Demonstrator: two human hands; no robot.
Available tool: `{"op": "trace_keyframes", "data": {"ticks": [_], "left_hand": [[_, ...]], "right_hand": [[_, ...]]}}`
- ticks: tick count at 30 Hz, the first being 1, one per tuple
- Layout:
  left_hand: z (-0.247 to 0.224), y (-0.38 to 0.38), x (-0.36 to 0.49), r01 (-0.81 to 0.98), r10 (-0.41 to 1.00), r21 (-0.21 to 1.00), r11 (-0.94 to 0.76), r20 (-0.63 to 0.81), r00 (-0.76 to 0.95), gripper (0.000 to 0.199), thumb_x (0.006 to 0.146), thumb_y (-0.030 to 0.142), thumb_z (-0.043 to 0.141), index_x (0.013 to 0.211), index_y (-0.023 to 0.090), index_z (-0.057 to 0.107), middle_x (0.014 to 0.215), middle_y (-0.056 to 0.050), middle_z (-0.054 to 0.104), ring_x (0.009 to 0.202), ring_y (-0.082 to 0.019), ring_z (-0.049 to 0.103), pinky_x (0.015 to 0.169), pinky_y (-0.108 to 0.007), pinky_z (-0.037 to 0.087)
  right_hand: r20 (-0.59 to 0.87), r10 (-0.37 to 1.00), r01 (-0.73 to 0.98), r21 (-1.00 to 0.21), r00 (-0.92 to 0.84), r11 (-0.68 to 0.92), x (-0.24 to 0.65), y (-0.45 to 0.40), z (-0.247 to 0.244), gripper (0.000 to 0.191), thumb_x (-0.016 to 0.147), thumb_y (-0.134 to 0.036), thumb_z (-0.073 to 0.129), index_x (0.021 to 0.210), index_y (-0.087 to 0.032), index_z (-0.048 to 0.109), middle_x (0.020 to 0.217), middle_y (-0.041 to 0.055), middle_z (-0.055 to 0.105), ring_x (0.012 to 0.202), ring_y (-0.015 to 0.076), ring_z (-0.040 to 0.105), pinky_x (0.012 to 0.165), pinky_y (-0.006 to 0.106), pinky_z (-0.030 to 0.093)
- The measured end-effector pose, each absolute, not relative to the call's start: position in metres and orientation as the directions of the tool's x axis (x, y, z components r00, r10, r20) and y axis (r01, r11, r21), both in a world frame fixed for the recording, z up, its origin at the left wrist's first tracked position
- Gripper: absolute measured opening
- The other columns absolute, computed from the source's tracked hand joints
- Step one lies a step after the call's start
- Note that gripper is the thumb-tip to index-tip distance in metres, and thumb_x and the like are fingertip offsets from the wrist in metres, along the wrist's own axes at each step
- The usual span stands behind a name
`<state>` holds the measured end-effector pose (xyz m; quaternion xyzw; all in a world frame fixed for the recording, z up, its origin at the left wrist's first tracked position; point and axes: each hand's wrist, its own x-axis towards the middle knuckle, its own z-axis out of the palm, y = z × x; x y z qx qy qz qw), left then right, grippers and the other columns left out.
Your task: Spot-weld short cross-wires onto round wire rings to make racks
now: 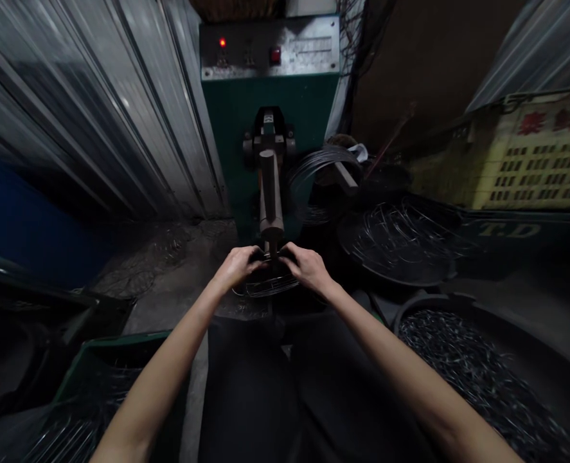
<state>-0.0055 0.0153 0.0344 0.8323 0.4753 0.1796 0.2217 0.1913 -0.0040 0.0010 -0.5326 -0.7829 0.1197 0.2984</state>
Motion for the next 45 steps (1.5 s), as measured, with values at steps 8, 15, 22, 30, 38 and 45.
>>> {"op": "trace_keyframes", "data": {"ticks": [8, 15, 22, 30, 38, 45], "left_hand": [[0.036, 0.017, -0.002, 0.690, 0.865, 0.566, -0.452, 0.088, 0.494, 0.020, 0.079, 0.030, 0.058, 0.092, 0.016, 0.065, 0.092, -0.004, 0.069, 0.086, -0.018, 0.063, 0.075, -0.024, 0.044], [0.027, 0.010, -0.026, 0.695, 0.871, 0.562, -0.448, 0.099, 0.482, 0.026, 0.076, 0.035, 0.062, 0.096, 0.018, 0.063, 0.097, -0.004, 0.067, 0.088, -0.018, 0.062, 0.079, -0.027, 0.046], [0.021, -0.010, -0.013, 0.722, 0.843, 0.440, -0.534, 0.215, 0.493, 0.037, 0.077, 0.036, 0.063, 0.108, 0.016, 0.059, 0.103, -0.008, 0.064, 0.096, -0.020, 0.059, 0.086, -0.031, 0.045], [0.027, -0.007, 0.001, 0.680, 0.826, 0.510, -0.527, 0.119, 0.551, 0.018, 0.080, 0.025, 0.060, 0.096, 0.017, 0.064, 0.094, -0.004, 0.068, 0.087, -0.017, 0.063, 0.078, -0.025, 0.046], [0.030, 0.004, -0.009, 0.689, 0.843, 0.519, -0.506, 0.129, 0.522, 0.018, 0.079, 0.025, 0.059, 0.095, 0.016, 0.064, 0.092, -0.004, 0.069, 0.085, -0.017, 0.063, 0.076, -0.025, 0.046], [0.030, 0.014, -0.015, 0.668, 0.845, 0.553, -0.498, 0.137, 0.517, 0.016, 0.079, 0.022, 0.059, 0.093, 0.016, 0.064, 0.090, -0.003, 0.069, 0.084, -0.016, 0.063, 0.074, -0.023, 0.045]], "right_hand": [[0.443, 0.893, 0.710, -0.606, -0.073, 0.358, 0.234, -0.012, -0.020, 0.020, 0.086, -0.034, 0.049, 0.099, -0.020, 0.057, 0.098, 0.0073, 0.059, 0.083, 0.0175, 0.057, 0.075, 0.029, 0.044], [0.408, 0.898, 0.635, -0.652, -0.167, 0.415, 0.249, -0.026, -0.025, 0.020, 0.089, -0.032, 0.044, 0.086, -0.020, 0.060, 0.082, 0.0023, 0.062, 0.076, 0.0148, 0.058, 0.071, 0.026, 0.044], [0.473, 0.834, 0.810, -0.346, -0.284, 0.473, 0.209, -0.040, -0.017, 0.021, 0.091, -0.030, 0.044, 0.092, -0.021, 0.063, 0.081, 0.0044, 0.060, 0.076, 0.0141, 0.055, 0.067, 0.023, 0.040], [0.420, 0.848, 0.784, -0.383, -0.323, 0.488, 0.207, -0.038, -0.007, 0.018, 0.091, -0.031, 0.045, 0.093, -0.021, 0.060, 0.082, 0.0027, 0.060, 0.077, 0.0129, 0.057, 0.065, 0.022, 0.040], [0.411, 0.844, 0.730, -0.448, -0.344, 0.516, 0.201, -0.019, 0.000, 0.010, 0.089, -0.026, 0.047, 0.089, -0.020, 0.055, 0.084, 0.0033, 0.061, 0.076, 0.0144, 0.057, 0.065, 0.024, 0.041], [0.390, 0.844, 0.726, -0.446, -0.368, 0.523, 0.199, -0.002, 0.000, 0.007, 0.087, -0.023, 0.049, 0.088, -0.019, 0.055, 0.085, 0.0045, 0.062, 0.076, 0.0159, 0.058, 0.065, 0.025, 0.042]]}}
